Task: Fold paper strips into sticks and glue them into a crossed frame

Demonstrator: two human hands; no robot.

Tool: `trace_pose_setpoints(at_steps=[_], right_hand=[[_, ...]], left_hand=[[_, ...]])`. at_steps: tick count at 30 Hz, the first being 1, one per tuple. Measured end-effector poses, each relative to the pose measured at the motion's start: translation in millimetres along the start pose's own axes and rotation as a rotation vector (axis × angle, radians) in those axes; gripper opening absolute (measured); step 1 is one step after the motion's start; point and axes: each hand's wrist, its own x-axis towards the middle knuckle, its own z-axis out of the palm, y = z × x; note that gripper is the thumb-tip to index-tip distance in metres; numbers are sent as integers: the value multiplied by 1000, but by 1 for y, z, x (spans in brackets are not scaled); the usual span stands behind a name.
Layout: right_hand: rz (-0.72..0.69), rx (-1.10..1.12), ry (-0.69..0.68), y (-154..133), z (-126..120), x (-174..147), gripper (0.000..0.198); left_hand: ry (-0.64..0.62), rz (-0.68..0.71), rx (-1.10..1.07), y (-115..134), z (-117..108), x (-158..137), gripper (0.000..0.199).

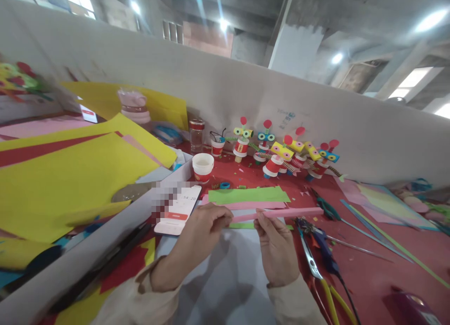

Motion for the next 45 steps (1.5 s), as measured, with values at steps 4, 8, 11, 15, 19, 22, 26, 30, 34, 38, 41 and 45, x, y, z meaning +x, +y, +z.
trace_pose_setpoints(at_steps=[4,8,11,15,19,22,26,30,34,38,41,45], right_hand=[[6,12,3,1,0,-1,11],[1,-6,6,1,1,-2,10],[5,0,21,-3,0,0,13],[8,67,86,-11,-5,4,17],[27,121,129,-12,-4,6,17],[21,185,156,-10,0,5,16],[84,269,118,-5,5,0,14],[117,287,28,2,9,-7,16],[102,236,-71,8,13,-13,13],[61,171,-129,9,15,-16,10],[51,164,-112,7,14,-16,9],[23,237,47,0,9,-11,10]], left_hand=[[-15,0,-11,0,-4,2,21],[-25,15,-24,0,-7,2,19],[-43,17,-52,-5,-9,2,18],[-28,28,-22,-13,-14,5,19],[178,111,87,-10,-10,-1,17],[477,282,111,3,6,-13,20],[163,126,-292,19,29,-20,11],[165,-313,-928,21,32,-11,13],[212,-395,-1213,21,28,-8,11],[144,-417,-1216,21,29,-10,13],[132,-428,-1234,19,29,-10,13],[256,-439,-1267,11,20,-5,15]])
